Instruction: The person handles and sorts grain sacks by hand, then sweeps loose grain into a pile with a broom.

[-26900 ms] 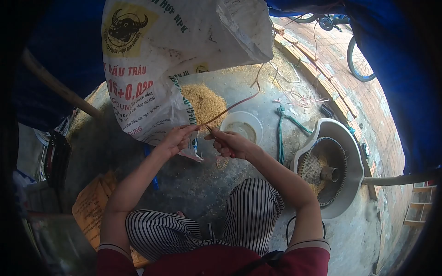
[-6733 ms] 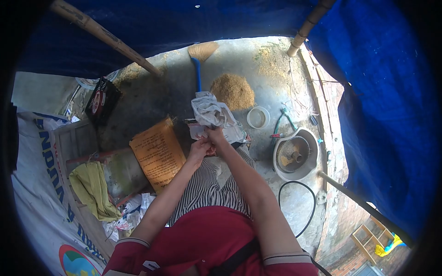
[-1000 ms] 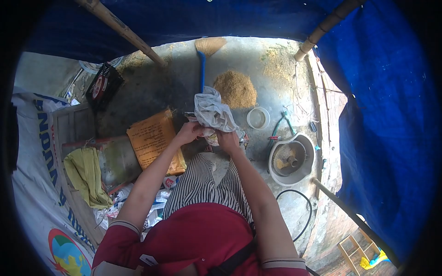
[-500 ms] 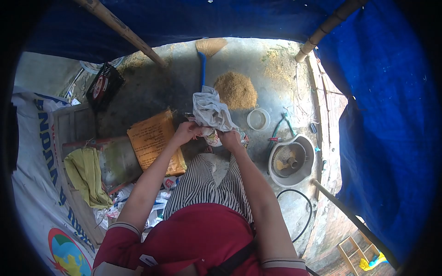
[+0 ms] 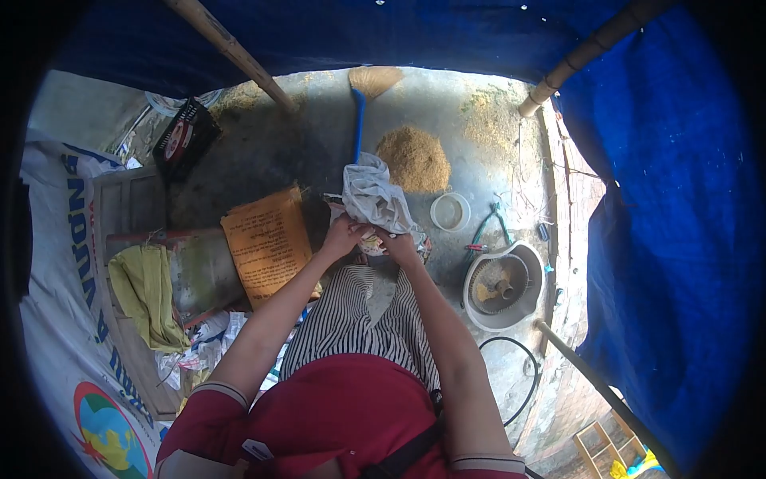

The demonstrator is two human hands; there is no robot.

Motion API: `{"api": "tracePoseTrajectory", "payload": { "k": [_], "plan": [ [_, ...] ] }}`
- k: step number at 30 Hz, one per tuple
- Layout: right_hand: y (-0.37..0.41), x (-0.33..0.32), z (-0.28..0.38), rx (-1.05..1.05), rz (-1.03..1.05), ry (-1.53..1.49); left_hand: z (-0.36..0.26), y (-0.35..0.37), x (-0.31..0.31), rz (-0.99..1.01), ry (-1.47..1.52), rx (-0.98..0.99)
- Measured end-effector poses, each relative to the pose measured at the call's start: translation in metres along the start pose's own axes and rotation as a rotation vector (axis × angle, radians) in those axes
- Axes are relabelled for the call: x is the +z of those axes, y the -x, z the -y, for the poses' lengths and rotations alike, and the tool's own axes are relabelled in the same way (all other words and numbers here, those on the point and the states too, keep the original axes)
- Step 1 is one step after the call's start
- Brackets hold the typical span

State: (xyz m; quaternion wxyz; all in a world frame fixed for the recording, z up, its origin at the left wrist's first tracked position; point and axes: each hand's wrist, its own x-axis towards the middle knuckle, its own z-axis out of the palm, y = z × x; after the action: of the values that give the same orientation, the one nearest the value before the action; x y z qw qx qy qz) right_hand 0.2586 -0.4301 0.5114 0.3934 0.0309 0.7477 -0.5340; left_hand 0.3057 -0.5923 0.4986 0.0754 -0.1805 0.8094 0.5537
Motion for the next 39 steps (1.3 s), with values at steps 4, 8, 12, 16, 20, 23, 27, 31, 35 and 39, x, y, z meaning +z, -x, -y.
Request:
{"api": "tracePoseTrajectory", "payload": {
  "k": [4, 8, 12, 16, 20, 23, 27, 31, 35, 39],
  "plan": [
    [0.008, 0.004, 0.014, -0.073, -0.012, 0.128, -0.007, 0.006, -0.009, 0.004, -0.161, -0.023],
    [0.004, 0.010, -0.003, -0.097, -0.003, 0.017, 0.006, 0.001, -0.012, -0.068, -0.397, -0.116],
    [-0.010, 0.018, -0.033, -0.112, -0.059, 0.223, 0.041, -0.007, -0.015, -0.036, -0.576, -0.067],
    [0.007, 0.020, -0.027, -0.131, -0.027, 0.236, 0.007, 0.012, -0.018, -0.044, -0.264, 0.105],
    [0.014, 0.013, -0.033, 0.013, 0.037, -0.005, 0.025, 0.024, -0.001, -0.168, -0.190, 0.124],
    [0.023, 0.010, -0.013, 0.062, 0.031, -0.086, 0.028, 0.018, 0.003, -0.089, -0.104, 0.082],
    [0.025, 0.010, 0.013, 0.074, -0.074, -0.248, 0.008, 0.009, 0.001, -0.058, 0.063, -0.045],
    [0.029, 0.009, 0.033, 0.022, -0.070, -0.293, 0.007, 0.010, 0.001, -0.187, -0.049, 0.104],
    [0.047, 0.003, 0.066, -0.085, 0.006, -0.251, -0.031, 0.033, -0.011, -0.256, -0.031, 0.043],
    [0.052, -0.001, 0.069, -0.135, 0.040, -0.237, -0.049, 0.048, -0.008, -0.309, 0.113, -0.055]
  ]
}}
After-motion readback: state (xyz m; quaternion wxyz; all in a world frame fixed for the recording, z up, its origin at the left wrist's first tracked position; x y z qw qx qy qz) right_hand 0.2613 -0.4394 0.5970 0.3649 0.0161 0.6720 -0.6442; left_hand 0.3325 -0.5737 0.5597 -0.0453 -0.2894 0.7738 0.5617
